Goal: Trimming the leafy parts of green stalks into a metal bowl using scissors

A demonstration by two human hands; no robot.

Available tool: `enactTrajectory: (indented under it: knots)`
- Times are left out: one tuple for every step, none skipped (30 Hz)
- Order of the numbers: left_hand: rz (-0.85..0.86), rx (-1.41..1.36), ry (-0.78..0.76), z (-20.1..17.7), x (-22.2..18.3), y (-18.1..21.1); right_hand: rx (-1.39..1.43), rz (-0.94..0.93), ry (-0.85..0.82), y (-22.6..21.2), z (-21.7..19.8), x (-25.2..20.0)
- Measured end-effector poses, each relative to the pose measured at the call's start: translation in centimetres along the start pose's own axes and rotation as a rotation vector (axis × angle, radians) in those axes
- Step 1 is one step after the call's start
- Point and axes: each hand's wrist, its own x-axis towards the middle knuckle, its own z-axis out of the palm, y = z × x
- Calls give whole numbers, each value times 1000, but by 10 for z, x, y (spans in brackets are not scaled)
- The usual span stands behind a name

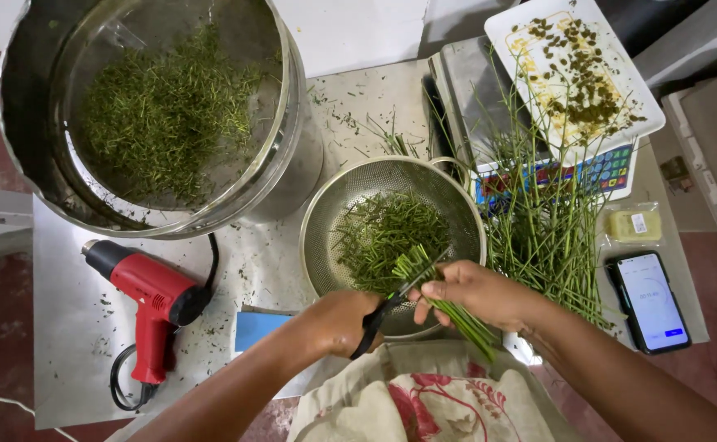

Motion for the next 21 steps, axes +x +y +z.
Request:
enactTrajectory:
  knots:
    - [-2,-3,-4,4,5,-8,3,4,-3,7,-4,6]
    - [24,-2,3,8,10,-16,96,4,-31,14,-7,11]
    - [50,-1,11,11,16,-24,189,4,-60,20,-12,18]
    - [47,-4,9,6,18,-21,190,7,-63,18,-12,18]
    - [60,25,15,0,21,-18,214,17,-54,16,-13,18]
    - [73,55,22,-6,24,-15,239,28,-44,13,-14,19]
    - [68,50,13,-11,20,-11,245,35,-51,15,-16,21]
    - [64,9,-3,-16,17,-6,235,31,-67,16,-19,23]
    - [69,-26,-18,-22,16,0,224,24,-74,17,-23,23]
    - [71,-27,-25,-23,24,-1,229,29,-72,17,-21,25]
    - [73,3,-29,-24,32,-3,218,28,-85,16,-20,26]
    - [74,34,-32,-26,40,-4,207,26,-99,15,-20,28]
    - [74,33,-38,-23,47,-6,211,30,-99,15,-22,31]
    - [70,7,-63,-21,53,-9,208,43,-96,15,-25,34]
    - [63,-22,-90,-17,59,-13,207,58,-96,16,-26,37]
    - [61,-26,-97,-21,56,-9,212,64,-99,19,-30,41]
    - [59,-44,-102,-25,53,-6,245,87,-90,23,-34,46]
    - [57,-63,-107,-29,49,-2,278,110,-80,27,-37,50]
    - [56,-63,-112,-31,53,-3,283,113,-80,29,-41,53]
    - [41,-240,-145,-33,57,-5,326,95,-87,30,-45,56]
    - [25,-418,-176,-34,60,-6,368,78,-95,31,-49,58]
